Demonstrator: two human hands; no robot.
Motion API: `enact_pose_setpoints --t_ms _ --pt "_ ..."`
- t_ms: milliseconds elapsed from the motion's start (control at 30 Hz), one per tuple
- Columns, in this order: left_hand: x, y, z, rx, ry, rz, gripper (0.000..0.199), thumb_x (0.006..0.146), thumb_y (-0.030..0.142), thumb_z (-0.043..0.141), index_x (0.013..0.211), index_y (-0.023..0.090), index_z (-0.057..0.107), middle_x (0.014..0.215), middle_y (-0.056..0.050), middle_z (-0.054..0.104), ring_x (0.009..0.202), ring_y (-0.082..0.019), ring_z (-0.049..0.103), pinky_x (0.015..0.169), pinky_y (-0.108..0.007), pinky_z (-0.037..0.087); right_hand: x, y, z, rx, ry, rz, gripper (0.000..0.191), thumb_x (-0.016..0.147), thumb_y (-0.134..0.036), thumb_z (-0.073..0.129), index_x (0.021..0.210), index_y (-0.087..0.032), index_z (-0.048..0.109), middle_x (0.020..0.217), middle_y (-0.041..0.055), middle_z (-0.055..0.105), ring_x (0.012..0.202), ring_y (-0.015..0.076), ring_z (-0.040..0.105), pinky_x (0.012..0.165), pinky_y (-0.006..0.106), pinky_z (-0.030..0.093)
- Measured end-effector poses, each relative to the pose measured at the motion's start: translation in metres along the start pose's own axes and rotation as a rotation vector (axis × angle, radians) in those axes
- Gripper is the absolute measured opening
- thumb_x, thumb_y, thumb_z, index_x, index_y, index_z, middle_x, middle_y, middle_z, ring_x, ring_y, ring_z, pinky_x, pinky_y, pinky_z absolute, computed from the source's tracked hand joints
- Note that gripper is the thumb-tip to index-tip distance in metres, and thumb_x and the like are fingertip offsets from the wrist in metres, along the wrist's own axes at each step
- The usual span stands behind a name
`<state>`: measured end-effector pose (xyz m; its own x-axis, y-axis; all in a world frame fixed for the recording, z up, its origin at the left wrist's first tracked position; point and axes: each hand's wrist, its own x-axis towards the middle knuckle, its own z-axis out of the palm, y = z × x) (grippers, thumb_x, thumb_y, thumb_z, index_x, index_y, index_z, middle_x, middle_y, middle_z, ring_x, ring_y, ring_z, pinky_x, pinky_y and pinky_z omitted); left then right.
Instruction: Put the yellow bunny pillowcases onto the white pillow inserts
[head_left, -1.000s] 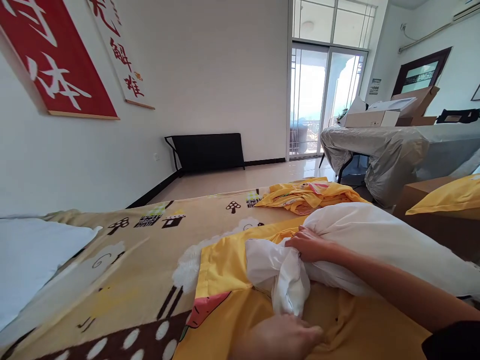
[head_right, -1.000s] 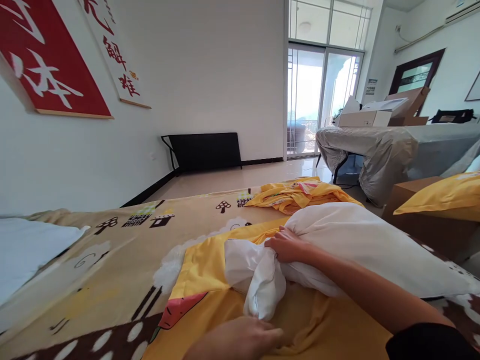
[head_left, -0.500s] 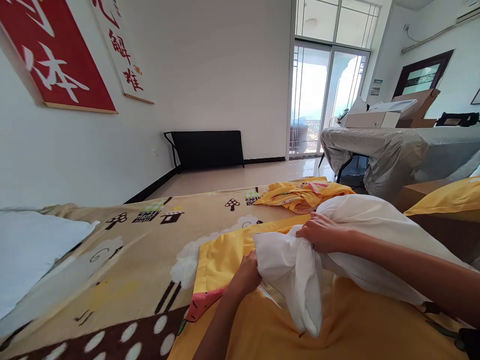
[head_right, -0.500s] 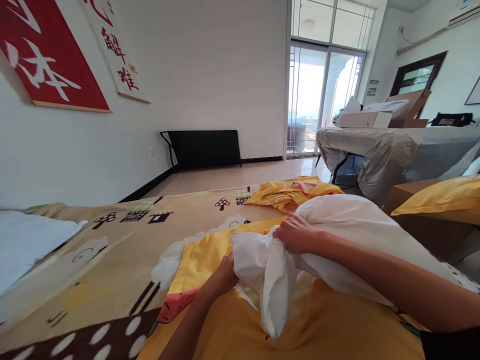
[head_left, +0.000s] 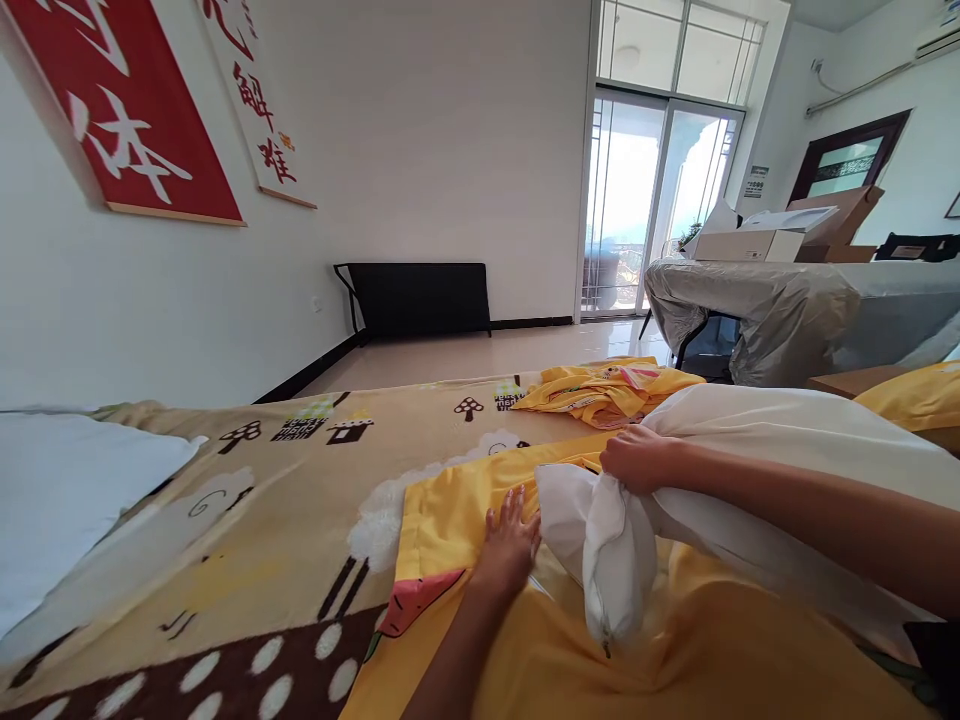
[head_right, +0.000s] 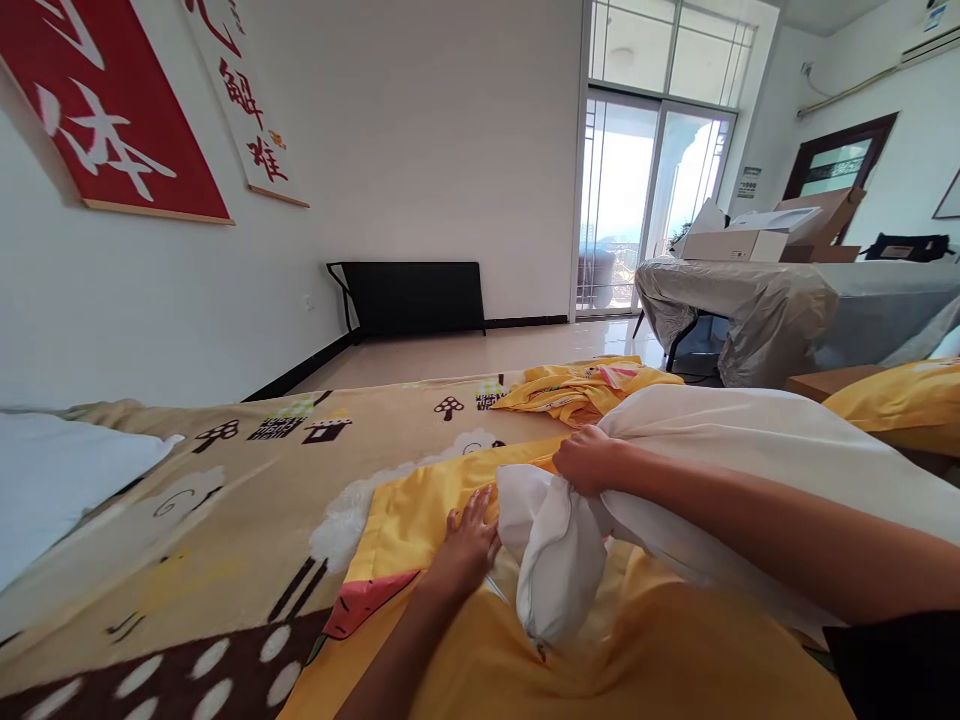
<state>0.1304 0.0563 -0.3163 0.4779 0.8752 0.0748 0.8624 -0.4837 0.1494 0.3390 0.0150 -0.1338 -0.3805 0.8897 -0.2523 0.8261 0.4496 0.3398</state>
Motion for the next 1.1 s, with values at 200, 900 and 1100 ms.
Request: enact_pose_setpoints --t_ms 200,900,1100 --pt "0.005 -0.003 -0.008 0.075 0.035 0.055 0.052 0.085 0.007 0.037 0.129 0.03 0.052 0.133 -0.014 0.048 0.12 -0.031 0.046 0.095 -0.049 0.038 0.023 0.003 -0.005 -0.054 -0.151 -0.003 0.029 0.063 -0.008 0.063 0.091 -0.015 0.069 0.095 0.0141 0.068 0.094 0.0256 0.063 0.08 0.037 0.045" --pt "0.002 -0.009 -0.026 0.018 0.129 0.054 0.072 0.074 -0.001 0.035 0.141 0.024 0.032 0.115 -0.011 0.051 0.105 -0.023 0.048 0.085 -0.033 0.041 0.073 -0.022 -0.011 -0.081 -0.329 -0.038 0.023 0.059 -0.008 0.066 0.079 -0.016 0.071 0.088 0.0119 0.071 0.092 0.028 0.064 0.08 0.042 0.047" --pt "0.002 -0.008 -0.034 -0.031 0.172 0.078 0.075 0.073 -0.003 0.034 0.144 0.021 0.025 0.114 -0.011 0.051 0.102 -0.021 0.049 0.087 -0.031 0.041 0.085 -0.023 -0.018 -0.046 -0.237 -0.056 0.031 0.062 -0.008 0.063 0.092 -0.012 0.07 0.101 0.0168 0.068 0.095 0.0295 0.064 0.077 0.04 0.048"
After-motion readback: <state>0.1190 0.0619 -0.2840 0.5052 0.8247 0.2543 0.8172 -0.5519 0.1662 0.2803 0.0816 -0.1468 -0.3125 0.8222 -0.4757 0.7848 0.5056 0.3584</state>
